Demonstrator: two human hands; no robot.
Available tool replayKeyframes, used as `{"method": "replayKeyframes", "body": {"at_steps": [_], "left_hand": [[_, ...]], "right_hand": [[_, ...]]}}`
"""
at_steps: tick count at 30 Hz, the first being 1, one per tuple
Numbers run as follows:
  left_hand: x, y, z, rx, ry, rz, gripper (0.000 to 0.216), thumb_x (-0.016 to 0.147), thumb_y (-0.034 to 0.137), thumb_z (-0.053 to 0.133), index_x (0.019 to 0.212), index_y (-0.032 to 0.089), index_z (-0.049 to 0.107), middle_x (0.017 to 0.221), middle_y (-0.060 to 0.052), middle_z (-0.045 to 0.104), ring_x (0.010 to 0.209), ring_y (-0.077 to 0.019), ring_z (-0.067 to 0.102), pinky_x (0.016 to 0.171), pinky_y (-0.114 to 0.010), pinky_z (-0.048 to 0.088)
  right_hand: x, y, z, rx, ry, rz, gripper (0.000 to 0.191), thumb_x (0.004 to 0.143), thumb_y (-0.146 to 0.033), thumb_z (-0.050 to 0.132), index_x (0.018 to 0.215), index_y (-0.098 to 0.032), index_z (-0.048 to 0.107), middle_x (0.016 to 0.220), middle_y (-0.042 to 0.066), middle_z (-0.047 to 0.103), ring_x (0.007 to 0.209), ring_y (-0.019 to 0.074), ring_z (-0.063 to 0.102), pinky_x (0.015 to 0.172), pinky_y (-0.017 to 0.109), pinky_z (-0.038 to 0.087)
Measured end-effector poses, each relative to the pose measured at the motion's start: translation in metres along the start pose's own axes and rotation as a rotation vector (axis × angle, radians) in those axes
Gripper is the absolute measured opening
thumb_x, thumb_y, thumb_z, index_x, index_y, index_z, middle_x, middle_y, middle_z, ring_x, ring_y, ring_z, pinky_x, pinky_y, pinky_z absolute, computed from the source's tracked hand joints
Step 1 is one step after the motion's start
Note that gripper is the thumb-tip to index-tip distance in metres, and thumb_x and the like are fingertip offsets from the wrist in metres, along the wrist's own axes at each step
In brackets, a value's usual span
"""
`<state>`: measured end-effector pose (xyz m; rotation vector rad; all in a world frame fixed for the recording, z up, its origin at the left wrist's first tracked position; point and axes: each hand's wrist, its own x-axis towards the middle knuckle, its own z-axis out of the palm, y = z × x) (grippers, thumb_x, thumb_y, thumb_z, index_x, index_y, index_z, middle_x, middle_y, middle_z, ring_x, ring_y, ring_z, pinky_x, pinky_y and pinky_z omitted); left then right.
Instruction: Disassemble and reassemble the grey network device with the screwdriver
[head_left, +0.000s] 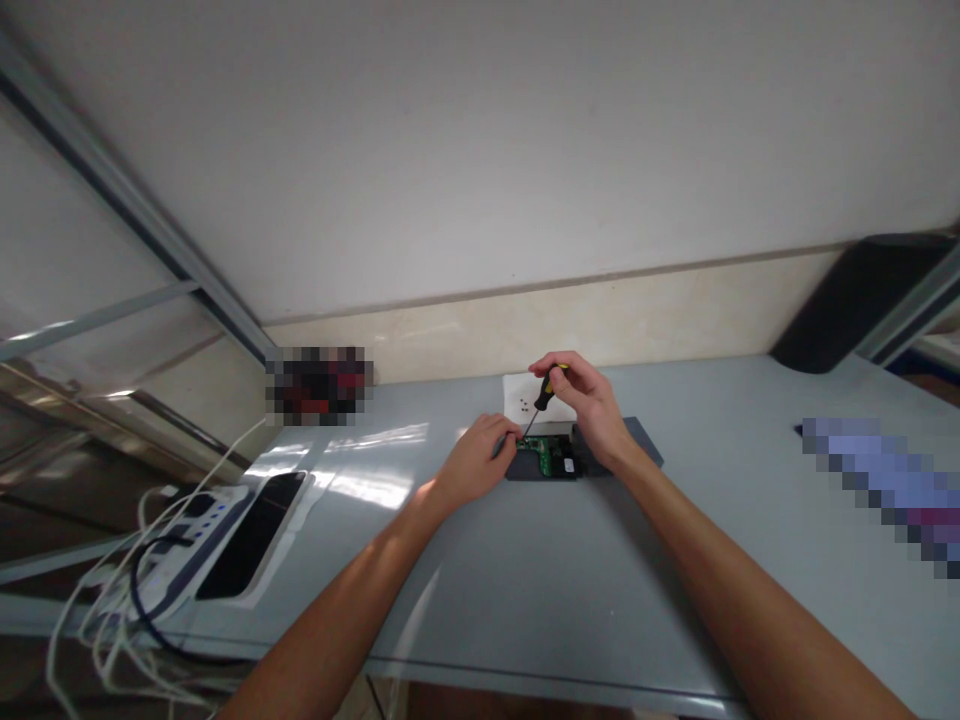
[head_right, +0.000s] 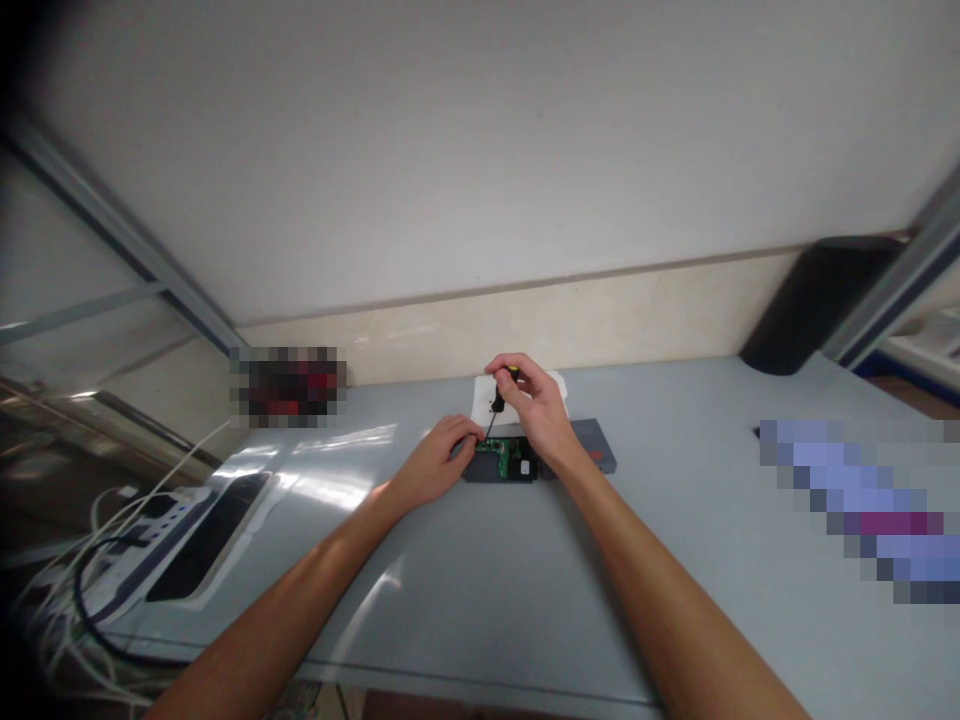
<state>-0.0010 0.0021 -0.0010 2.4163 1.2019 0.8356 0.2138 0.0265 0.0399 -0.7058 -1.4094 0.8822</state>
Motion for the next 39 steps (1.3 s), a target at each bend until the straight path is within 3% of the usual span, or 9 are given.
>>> {"method": "replayKeyframes", "body": {"at_steps": [4,10,17,22,25,31,33,37,39], "left_hand": [[0.0,0.0,0.0,-0.002,0.002,0.002,0.021,0.109,0.021,0.05,0.106,0.021,0.07,0.108,-0.007,0.076,0.107,-0.0252,0.066,0.102,-0.042,0.052],[0.0,-0.001,0.001,0.001,-0.003,0.004,0.022,0.11,0.022,0.048,0.106,0.021,0.07,0.108,-0.008,0.076,0.107,-0.0254,0.066,0.103,-0.042,0.052],[0.0,-0.001,0.001,-0.001,0.003,0.002,0.023,0.11,0.021,0.048,0.106,0.021,0.071,0.108,-0.008,0.076,0.106,-0.0257,0.066,0.101,-0.043,0.052],[0.0,-0.001,0.001,-0.001,-0.002,0.003,0.024,0.11,0.022,0.048,0.107,0.021,0.071,0.109,-0.008,0.076,0.108,-0.0254,0.066,0.103,-0.042,0.052],[0.0,0.0,0.0,-0.006,-0.002,0.0,0.023,0.11,0.021,0.048,0.106,0.021,0.071,0.108,-0.008,0.076,0.108,-0.0255,0.066,0.102,-0.042,0.052],[0.0,0.0,0.0,-0.004,0.002,-0.004,0.023,0.109,0.021,0.048,0.107,0.021,0.071,0.109,-0.008,0.076,0.107,-0.0259,0.066,0.102,-0.043,0.052],[0.0,0.0,0.0,-0.003,0.0,-0.007,0.023,0.109,0.022,0.048,0.107,0.022,0.071,0.109,-0.008,0.076,0.107,-0.0259,0.066,0.102,-0.043,0.052],[0.0,0.001,0.0,0.001,-0.007,-0.004,0.023,0.109,0.021,0.049,0.106,0.022,0.071,0.108,-0.008,0.076,0.107,-0.0258,0.066,0.102,-0.043,0.053],[0.0,0.001,0.0,0.005,-0.004,-0.002,0.023,0.11,0.021,0.048,0.106,0.022,0.071,0.107,-0.008,0.076,0.107,-0.0258,0.066,0.102,-0.043,0.052]], "right_hand": [[0.0,0.003,0.0,-0.116,0.073,-0.067,0.011,0.09,-0.035,0.081,0.096,-0.027,0.077,0.108,0.003,0.07,0.1,0.0208,0.067,0.087,0.037,0.055],[0.0,0.006,0.003,-0.02,0.015,-0.026,0.027,0.095,-0.032,0.07,0.122,-0.03,0.074,0.106,0.002,0.074,0.097,0.0208,0.068,0.09,0.039,0.055],[-0.002,0.001,0.007,-0.088,0.068,-0.045,0.012,0.09,-0.036,0.08,0.096,-0.028,0.074,0.109,0.003,0.068,0.102,0.0218,0.066,0.087,0.037,0.055],[0.001,0.007,0.004,-0.083,0.036,-0.023,0.021,0.093,-0.031,0.074,0.114,-0.03,0.076,0.113,0.004,0.072,0.101,0.0214,0.067,0.089,0.039,0.054],[0.001,0.007,0.005,-0.03,0.011,-0.017,0.023,0.098,-0.034,0.067,0.119,-0.03,0.074,0.105,0.003,0.073,0.096,0.0206,0.067,0.089,0.039,0.055],[-0.002,-0.002,0.009,-0.124,0.087,-0.085,0.011,0.09,-0.036,0.08,0.092,-0.027,0.075,0.107,0.005,0.067,0.1,0.0224,0.066,0.086,0.039,0.057],[-0.001,-0.004,0.01,-0.144,0.078,-0.086,0.008,0.09,-0.033,0.078,0.095,-0.027,0.077,0.106,0.004,0.069,0.099,0.0225,0.067,0.086,0.039,0.055],[-0.002,-0.004,0.011,-0.077,0.023,-0.059,0.021,0.098,-0.031,0.066,0.117,-0.029,0.075,0.108,0.004,0.073,0.101,0.022,0.068,0.092,0.041,0.054],[-0.004,-0.004,0.013,-0.05,0.014,-0.043,0.019,0.101,-0.036,0.064,0.116,-0.029,0.073,0.108,0.004,0.072,0.099,0.0216,0.067,0.092,0.04,0.054]]}}
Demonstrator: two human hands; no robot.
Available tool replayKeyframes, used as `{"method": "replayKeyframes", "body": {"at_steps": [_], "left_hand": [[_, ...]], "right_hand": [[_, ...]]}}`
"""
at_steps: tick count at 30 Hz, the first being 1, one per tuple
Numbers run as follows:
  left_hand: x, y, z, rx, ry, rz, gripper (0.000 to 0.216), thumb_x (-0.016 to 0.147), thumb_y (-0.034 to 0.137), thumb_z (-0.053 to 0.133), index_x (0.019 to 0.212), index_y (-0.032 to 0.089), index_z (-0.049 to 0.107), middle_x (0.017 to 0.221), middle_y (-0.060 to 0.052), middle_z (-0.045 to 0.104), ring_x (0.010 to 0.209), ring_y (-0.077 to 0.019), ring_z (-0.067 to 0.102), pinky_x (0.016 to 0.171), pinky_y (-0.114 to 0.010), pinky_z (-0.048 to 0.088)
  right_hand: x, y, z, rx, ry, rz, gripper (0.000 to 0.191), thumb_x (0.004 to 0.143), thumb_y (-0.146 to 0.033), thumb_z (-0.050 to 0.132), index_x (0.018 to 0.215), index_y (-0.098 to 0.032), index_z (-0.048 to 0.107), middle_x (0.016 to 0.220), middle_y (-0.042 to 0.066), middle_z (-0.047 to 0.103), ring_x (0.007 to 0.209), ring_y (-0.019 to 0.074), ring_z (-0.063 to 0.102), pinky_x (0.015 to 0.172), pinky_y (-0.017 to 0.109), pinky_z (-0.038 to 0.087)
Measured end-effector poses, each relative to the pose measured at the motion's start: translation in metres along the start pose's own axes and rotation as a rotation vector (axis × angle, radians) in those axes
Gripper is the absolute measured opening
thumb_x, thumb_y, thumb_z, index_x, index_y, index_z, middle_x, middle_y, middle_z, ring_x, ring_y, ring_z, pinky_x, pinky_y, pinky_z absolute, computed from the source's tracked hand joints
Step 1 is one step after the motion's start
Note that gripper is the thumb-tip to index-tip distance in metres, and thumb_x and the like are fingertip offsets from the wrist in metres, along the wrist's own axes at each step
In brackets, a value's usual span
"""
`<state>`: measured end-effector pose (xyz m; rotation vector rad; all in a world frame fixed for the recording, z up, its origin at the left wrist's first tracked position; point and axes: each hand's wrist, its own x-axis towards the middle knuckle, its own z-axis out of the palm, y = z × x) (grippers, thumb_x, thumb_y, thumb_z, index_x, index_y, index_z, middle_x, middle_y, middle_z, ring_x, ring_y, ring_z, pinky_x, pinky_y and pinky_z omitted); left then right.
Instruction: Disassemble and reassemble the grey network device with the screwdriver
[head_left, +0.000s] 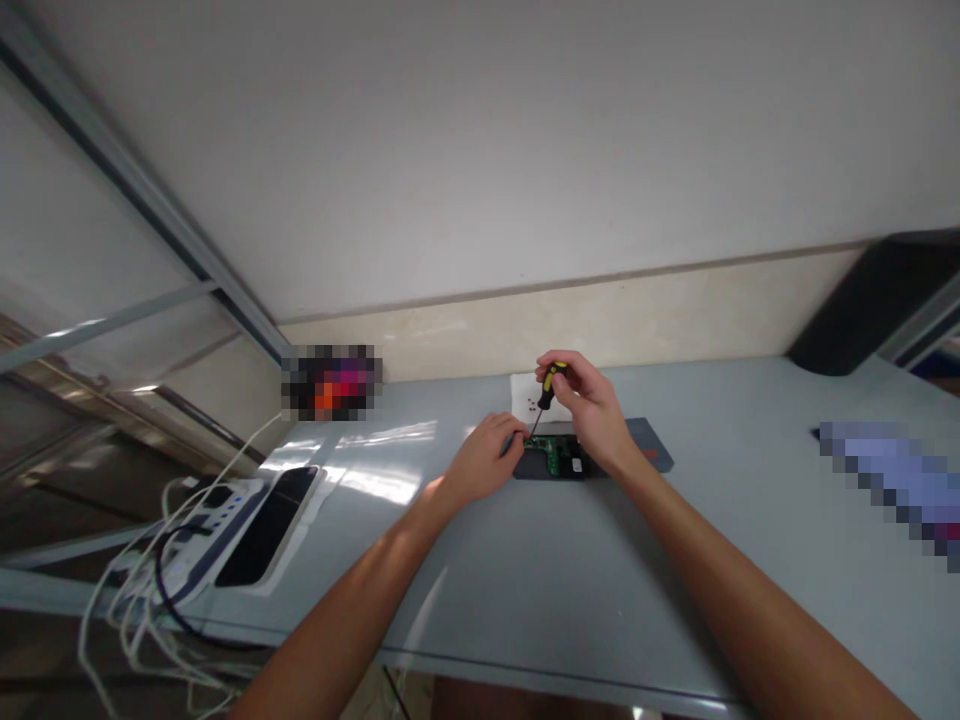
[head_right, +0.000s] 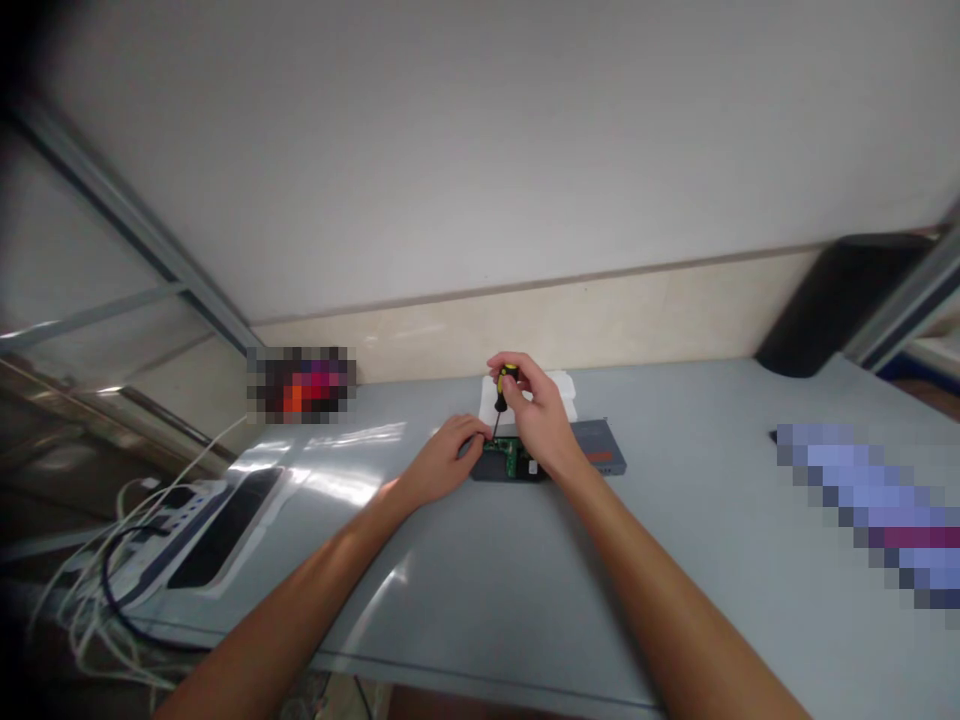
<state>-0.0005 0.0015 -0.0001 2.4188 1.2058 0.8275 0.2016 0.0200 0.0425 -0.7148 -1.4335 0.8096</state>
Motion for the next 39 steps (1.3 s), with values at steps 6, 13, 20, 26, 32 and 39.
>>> {"method": "replayKeyframes", "body": {"at_steps": [6,13,20,26,32,39], "left_hand": [[0.0,-0.001,0.0,-0.002,0.007,0.007,0.02,0.108,0.019,0.051,0.105,0.022,0.071,0.109,-0.007,0.076,0.108,-0.0259,0.066,0.102,-0.042,0.052],[0.0,-0.002,0.001,-0.013,0.0,-0.006,0.022,0.109,0.022,0.049,0.105,0.022,0.071,0.108,-0.008,0.076,0.108,-0.0255,0.066,0.102,-0.043,0.052],[-0.001,-0.002,0.0,-0.006,0.001,-0.004,0.021,0.108,0.021,0.05,0.106,0.022,0.071,0.109,-0.008,0.076,0.108,-0.0254,0.066,0.103,-0.044,0.053],[0.0,-0.002,0.001,-0.005,0.001,-0.008,0.021,0.108,0.021,0.051,0.105,0.022,0.072,0.108,-0.008,0.076,0.108,-0.0255,0.067,0.103,-0.043,0.053],[0.0,0.0,0.0,-0.001,-0.002,-0.003,0.022,0.109,0.021,0.049,0.105,0.021,0.071,0.107,-0.008,0.076,0.107,-0.0254,0.066,0.101,-0.043,0.052],[-0.001,0.0,0.0,-0.006,0.0,-0.009,0.022,0.109,0.021,0.049,0.105,0.022,0.071,0.108,-0.008,0.076,0.107,-0.0256,0.066,0.102,-0.043,0.053]], "right_hand": [[0.002,0.001,-0.002,-0.045,0.041,0.005,0.011,0.089,-0.035,0.078,0.095,-0.026,0.074,0.105,0.004,0.069,0.097,0.0218,0.067,0.086,0.038,0.056],[0.004,0.01,-0.009,-0.011,0.035,0.031,0.019,0.101,-0.039,0.063,0.111,-0.027,0.072,0.101,0.003,0.072,0.094,0.0203,0.066,0.086,0.038,0.053],[0.005,0.01,-0.01,-0.173,0.13,0.009,0.012,0.091,-0.035,0.073,0.098,-0.026,0.074,0.105,0.004,0.073,0.097,0.0224,0.068,0.085,0.039,0.055],[0.005,0.014,-0.01,-0.145,0.118,0.019,0.02,0.095,-0.036,0.068,0.111,-0.027,0.073,0.104,0.003,0.075,0.095,0.0212,0.07,0.084,0.039,0.055],[0.005,0.016,-0.01,-0.152,0.112,0.024,0.022,0.097,-0.038,0.067,0.115,-0.027,0.073,0.105,0.003,0.075,0.096,0.0211,0.071,0.085,0.039,0.055],[0.005,0.019,-0.013,-0.182,0.135,0.04,0.025,0.097,-0.043,0.069,0.116,-0.028,0.074,0.104,0.004,0.076,0.091,0.0209,0.071,0.08,0.038,0.057]]}}
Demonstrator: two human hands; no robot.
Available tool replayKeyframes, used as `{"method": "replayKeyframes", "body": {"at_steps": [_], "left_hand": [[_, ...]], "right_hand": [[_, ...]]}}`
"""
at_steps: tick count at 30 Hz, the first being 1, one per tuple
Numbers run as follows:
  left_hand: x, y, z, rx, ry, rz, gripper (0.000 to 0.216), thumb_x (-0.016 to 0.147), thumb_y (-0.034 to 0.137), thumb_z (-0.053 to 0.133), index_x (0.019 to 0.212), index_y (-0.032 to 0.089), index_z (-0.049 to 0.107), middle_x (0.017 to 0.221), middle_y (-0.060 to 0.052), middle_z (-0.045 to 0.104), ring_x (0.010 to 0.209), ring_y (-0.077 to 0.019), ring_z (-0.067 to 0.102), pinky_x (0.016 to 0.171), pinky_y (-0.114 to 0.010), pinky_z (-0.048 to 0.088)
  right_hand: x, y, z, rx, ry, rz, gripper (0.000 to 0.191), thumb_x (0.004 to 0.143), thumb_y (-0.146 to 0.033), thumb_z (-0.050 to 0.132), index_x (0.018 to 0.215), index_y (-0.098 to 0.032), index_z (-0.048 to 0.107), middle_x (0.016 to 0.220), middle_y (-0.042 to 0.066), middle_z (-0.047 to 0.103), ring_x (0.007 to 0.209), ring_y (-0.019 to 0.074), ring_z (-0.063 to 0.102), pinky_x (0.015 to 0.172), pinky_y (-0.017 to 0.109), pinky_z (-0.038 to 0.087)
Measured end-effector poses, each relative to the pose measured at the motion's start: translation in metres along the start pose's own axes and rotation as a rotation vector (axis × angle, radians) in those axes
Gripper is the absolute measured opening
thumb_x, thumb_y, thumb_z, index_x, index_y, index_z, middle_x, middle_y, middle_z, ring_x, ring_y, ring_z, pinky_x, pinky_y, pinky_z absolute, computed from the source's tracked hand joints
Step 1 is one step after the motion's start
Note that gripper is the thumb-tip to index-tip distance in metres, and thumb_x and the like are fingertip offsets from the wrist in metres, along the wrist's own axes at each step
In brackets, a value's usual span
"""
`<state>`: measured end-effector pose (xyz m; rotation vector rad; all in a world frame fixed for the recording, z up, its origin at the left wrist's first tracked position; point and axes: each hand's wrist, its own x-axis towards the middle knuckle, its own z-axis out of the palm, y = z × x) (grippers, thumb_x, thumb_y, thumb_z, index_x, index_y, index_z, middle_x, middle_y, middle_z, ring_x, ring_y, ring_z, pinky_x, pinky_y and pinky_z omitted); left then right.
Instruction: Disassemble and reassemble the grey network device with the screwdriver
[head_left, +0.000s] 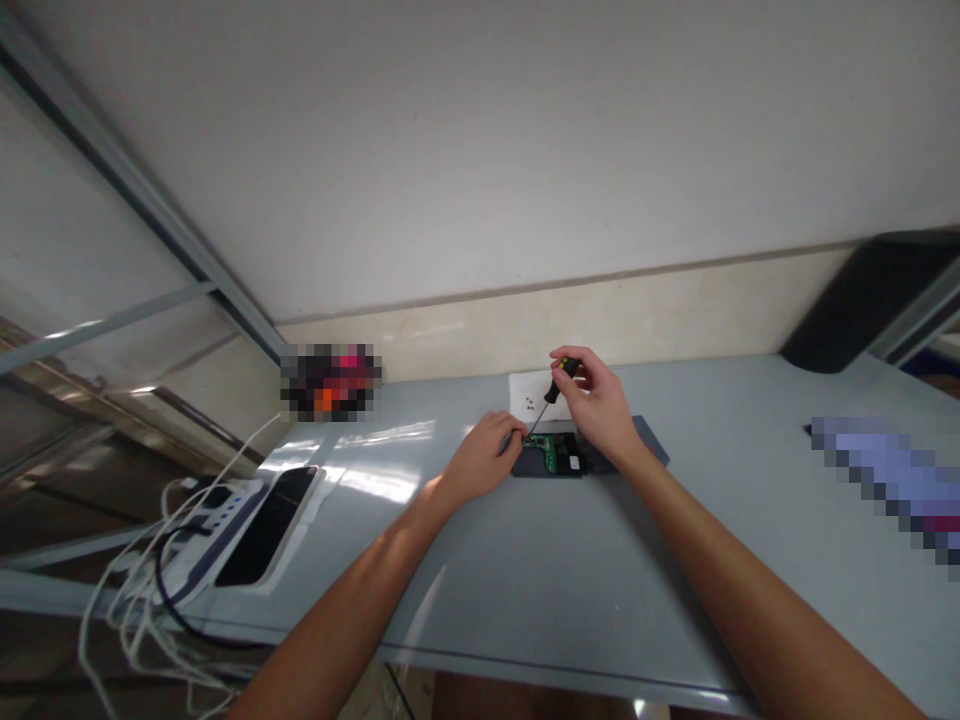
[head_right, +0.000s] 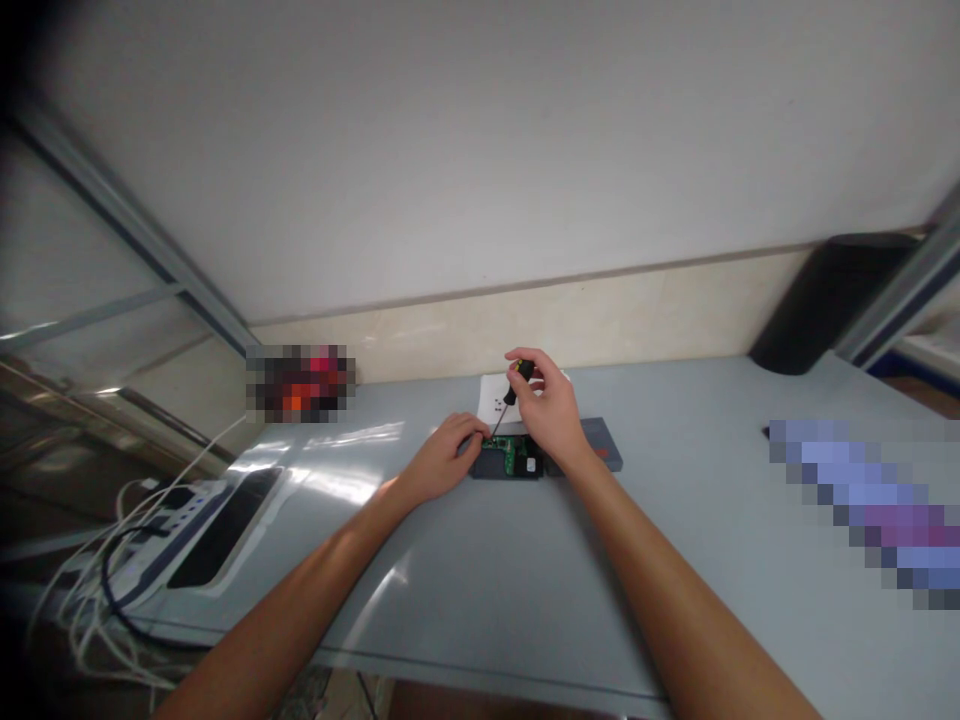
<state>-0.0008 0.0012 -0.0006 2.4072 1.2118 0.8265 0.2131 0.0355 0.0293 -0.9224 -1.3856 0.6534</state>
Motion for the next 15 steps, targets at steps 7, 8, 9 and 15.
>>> {"method": "replayKeyframes", "body": {"at_steps": [7,8,9,15], "left_hand": [[0.0,-0.002,0.0,0.004,0.002,0.008,0.022,0.109,0.021,0.05,0.106,0.023,0.071,0.108,-0.007,0.076,0.108,-0.0254,0.067,0.102,-0.043,0.053],[0.0,-0.002,0.0,0.004,0.002,0.008,0.021,0.108,0.021,0.05,0.106,0.022,0.071,0.108,-0.007,0.076,0.107,-0.0254,0.067,0.103,-0.044,0.053],[0.0,-0.002,0.0,0.003,0.002,0.008,0.021,0.108,0.021,0.05,0.106,0.022,0.071,0.108,-0.007,0.076,0.107,-0.0255,0.067,0.102,-0.044,0.053],[0.0,-0.003,0.001,-0.002,0.008,0.016,0.022,0.108,0.021,0.05,0.106,0.022,0.071,0.109,-0.008,0.076,0.108,-0.0257,0.066,0.102,-0.044,0.053]], "right_hand": [[0.002,0.003,-0.003,0.125,-0.039,-0.007,0.026,0.093,-0.038,0.071,0.116,-0.029,0.068,0.104,0.002,0.074,0.093,0.0213,0.069,0.084,0.039,0.056],[0.002,0.002,-0.003,0.166,-0.058,-0.008,0.022,0.093,-0.037,0.07,0.113,-0.029,0.066,0.102,0.002,0.073,0.093,0.0212,0.068,0.085,0.039,0.055],[0.001,0.0,-0.002,0.201,-0.082,-0.005,0.018,0.094,-0.037,0.069,0.108,-0.028,0.065,0.1,0.001,0.072,0.092,0.0211,0.067,0.086,0.039,0.055],[-0.001,-0.012,0.0,0.16,-0.1,-0.006,0.018,0.093,-0.041,0.076,0.093,-0.026,0.066,0.095,0.001,0.067,0.089,0.0198,0.063,0.09,0.038,0.053]]}}
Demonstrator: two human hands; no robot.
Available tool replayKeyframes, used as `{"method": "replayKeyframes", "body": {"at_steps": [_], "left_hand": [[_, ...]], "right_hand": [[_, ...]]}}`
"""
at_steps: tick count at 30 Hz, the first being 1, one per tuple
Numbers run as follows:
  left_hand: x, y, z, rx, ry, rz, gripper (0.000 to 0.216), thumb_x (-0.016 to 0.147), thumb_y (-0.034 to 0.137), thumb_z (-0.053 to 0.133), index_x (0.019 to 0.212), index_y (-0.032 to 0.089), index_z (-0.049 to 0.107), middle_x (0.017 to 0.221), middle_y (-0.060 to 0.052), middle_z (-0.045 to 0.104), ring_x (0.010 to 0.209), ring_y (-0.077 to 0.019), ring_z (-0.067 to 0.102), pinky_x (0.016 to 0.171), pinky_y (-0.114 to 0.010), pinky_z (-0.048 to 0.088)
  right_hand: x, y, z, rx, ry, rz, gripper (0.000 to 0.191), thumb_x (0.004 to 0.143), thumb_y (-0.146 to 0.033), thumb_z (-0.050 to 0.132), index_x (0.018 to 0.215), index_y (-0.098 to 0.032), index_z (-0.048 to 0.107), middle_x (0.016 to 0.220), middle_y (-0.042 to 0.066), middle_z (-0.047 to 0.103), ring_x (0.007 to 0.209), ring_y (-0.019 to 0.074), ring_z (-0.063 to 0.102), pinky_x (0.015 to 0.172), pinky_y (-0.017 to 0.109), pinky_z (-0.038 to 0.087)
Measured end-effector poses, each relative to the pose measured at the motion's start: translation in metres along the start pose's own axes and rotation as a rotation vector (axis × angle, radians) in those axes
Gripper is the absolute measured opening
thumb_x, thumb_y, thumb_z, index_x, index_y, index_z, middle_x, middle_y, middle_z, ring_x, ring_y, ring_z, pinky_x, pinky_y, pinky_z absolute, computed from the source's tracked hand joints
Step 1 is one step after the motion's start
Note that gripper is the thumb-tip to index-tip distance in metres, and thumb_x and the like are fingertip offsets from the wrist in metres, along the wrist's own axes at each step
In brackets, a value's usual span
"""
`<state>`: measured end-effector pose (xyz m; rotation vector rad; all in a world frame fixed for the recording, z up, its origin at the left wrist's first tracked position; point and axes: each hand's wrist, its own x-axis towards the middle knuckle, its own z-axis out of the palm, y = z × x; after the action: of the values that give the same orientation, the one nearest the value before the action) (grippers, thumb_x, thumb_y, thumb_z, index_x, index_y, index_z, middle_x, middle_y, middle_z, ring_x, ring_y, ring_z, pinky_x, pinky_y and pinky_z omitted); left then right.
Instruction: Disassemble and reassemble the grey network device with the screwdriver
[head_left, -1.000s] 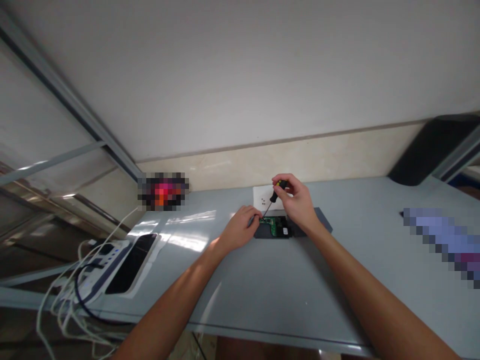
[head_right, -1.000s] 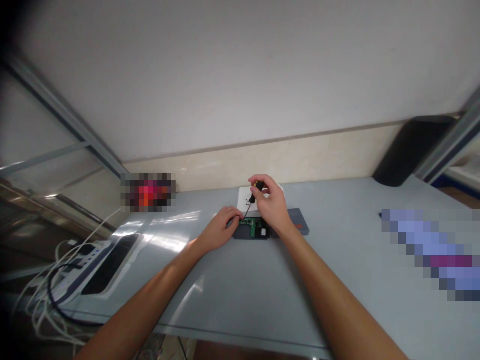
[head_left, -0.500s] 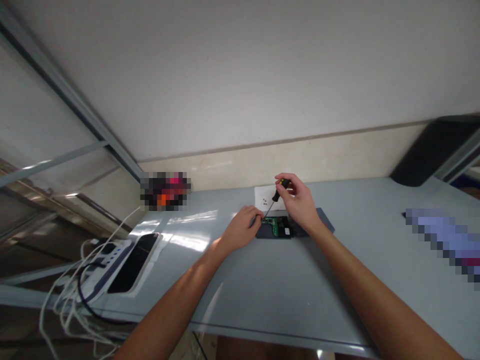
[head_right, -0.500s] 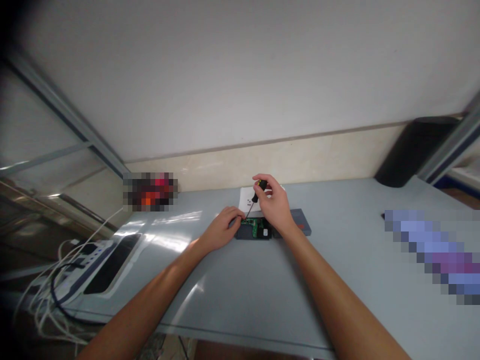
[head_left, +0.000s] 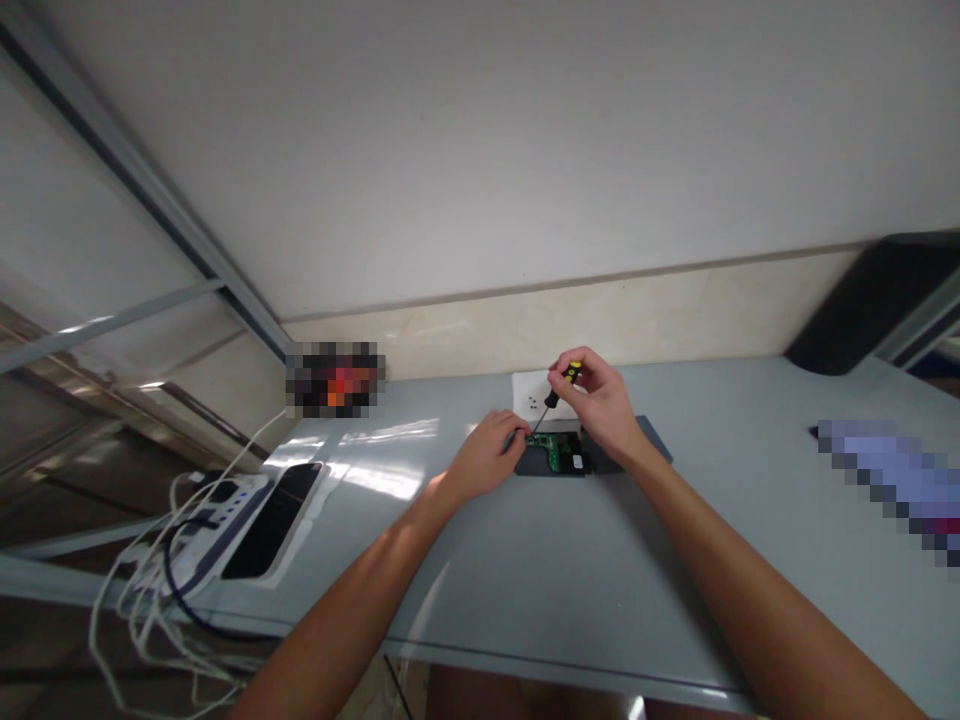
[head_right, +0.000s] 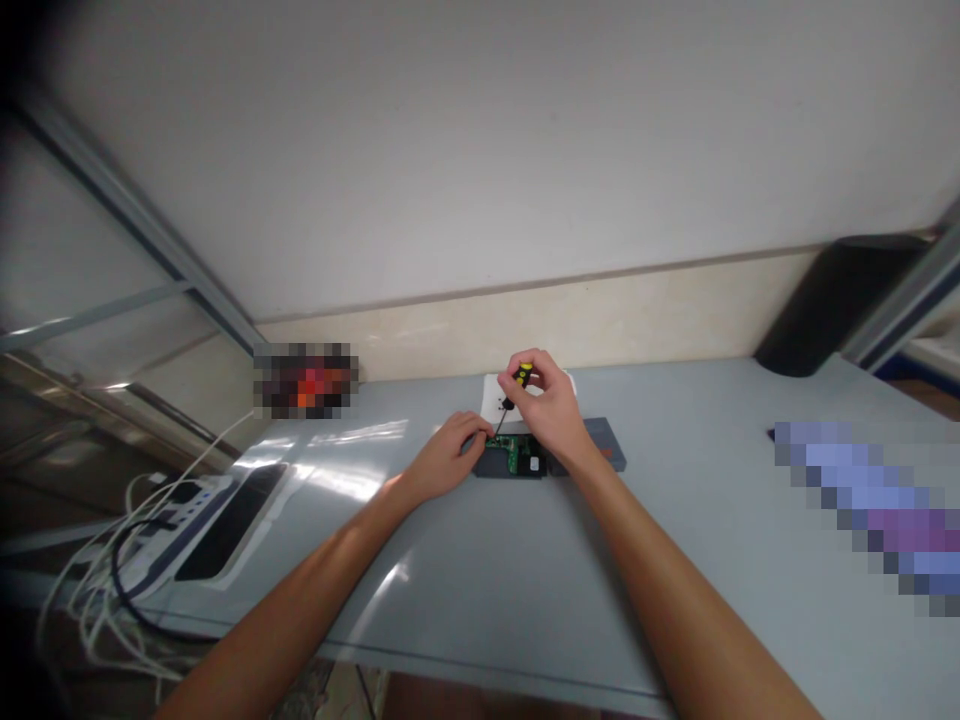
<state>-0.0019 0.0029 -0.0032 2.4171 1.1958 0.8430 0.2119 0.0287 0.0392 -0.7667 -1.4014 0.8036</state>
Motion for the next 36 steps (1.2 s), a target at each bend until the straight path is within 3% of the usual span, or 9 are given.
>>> {"method": "replayKeyframes", "body": {"at_steps": [3,7,14,16,20,28,33,36], "left_hand": [[0.0003,0.0001,0.0001,0.005,-0.006,0.002,0.022,0.109,0.023,0.05,0.105,0.022,0.072,0.108,-0.008,0.077,0.107,-0.0255,0.066,0.103,-0.044,0.053],[0.0007,0.0008,-0.0003,0.003,-0.004,-0.007,0.023,0.109,0.022,0.049,0.105,0.022,0.072,0.107,-0.008,0.076,0.107,-0.0255,0.067,0.103,-0.044,0.053],[0.0002,-0.0003,0.0009,-0.003,0.008,-0.001,0.021,0.108,0.02,0.051,0.106,0.022,0.072,0.108,-0.008,0.076,0.108,-0.0259,0.066,0.103,-0.043,0.053],[0.0001,-0.0002,0.0009,-0.003,0.005,0.006,0.021,0.108,0.02,0.051,0.106,0.021,0.072,0.109,-0.008,0.076,0.108,-0.0259,0.066,0.103,-0.044,0.053],[0.0003,0.0008,0.0,-0.001,-0.001,0.008,0.022,0.109,0.021,0.05,0.105,0.022,0.071,0.109,-0.007,0.077,0.107,-0.0253,0.066,0.103,-0.043,0.053],[0.0007,0.001,-0.0004,-0.011,0.005,-0.008,0.02,0.108,0.021,0.051,0.104,0.022,0.071,0.108,-0.007,0.077,0.108,-0.0256,0.066,0.104,-0.043,0.052],[0.0006,0.0003,0.0,-0.004,0.001,-0.005,0.021,0.109,0.021,0.05,0.104,0.021,0.071,0.107,-0.008,0.076,0.108,-0.0255,0.067,0.103,-0.042,0.052],[0.0007,0.0002,0.0001,0.0,-0.001,0.001,0.021,0.108,0.02,0.05,0.104,0.021,0.071,0.108,-0.008,0.077,0.107,-0.0253,0.067,0.103,-0.042,0.052]], "right_hand": [[0.0016,0.0002,-0.0011,-0.054,0.015,-0.027,0.014,0.089,-0.036,0.076,0.097,-0.027,0.071,0.097,0.002,0.069,0.09,0.0208,0.064,0.091,0.04,0.054],[0.0015,0.0003,-0.0025,-0.016,-0.041,-0.02,0.024,0.094,-0.034,0.067,0.116,-0.029,0.073,0.102,0.002,0.073,0.092,0.0215,0.064,0.09,0.039,0.054],[-0.0016,-0.006,0.0017,-0.068,0.002,-0.043,0.015,0.096,-0.042,0.073,0.095,-0.027,0.072,0.102,0.003,0.072,0.097,0.0229,0.066,0.093,0.041,0.054],[-0.0014,-0.0071,0.0013,-0.109,0.009,-0.062,0.011,0.094,-0.037,0.074,0.099,-0.028,0.076,0.104,0.003,0.074,0.1,0.0234,0.067,0.097,0.042,0.053],[-0.0011,-0.0088,0.0001,-0.068,-0.061,-0.044,0.023,0.097,-0.035,0.068,0.118,-0.03,0.076,0.106,0.003,0.076,0.099,0.0234,0.067,0.097,0.044,0.053],[-0.0002,-0.0066,0.0015,-0.084,-0.015,-0.051,0.009,0.091,-0.033,0.076,0.097,-0.027,0.075,0.105,0.003,0.075,0.102,0.0236,0.069,0.1,0.042,0.052],[0.0017,-0.0033,-0.001,-0.019,-0.049,-0.021,0.019,0.098,-0.035,0.065,0.113,-0.028,0.075,0.108,0.003,0.077,0.103,0.0235,0.068,0.099,0.041,0.051],[0.0029,-0.003,-0.0006,0.052,-0.044,0.018,0.023,0.1,-0.047,0.066,0.103,-0.027,0.075,0.111,0.004,0.078,0.105,0.0235,0.068,0.097,0.039,0.051]]}}
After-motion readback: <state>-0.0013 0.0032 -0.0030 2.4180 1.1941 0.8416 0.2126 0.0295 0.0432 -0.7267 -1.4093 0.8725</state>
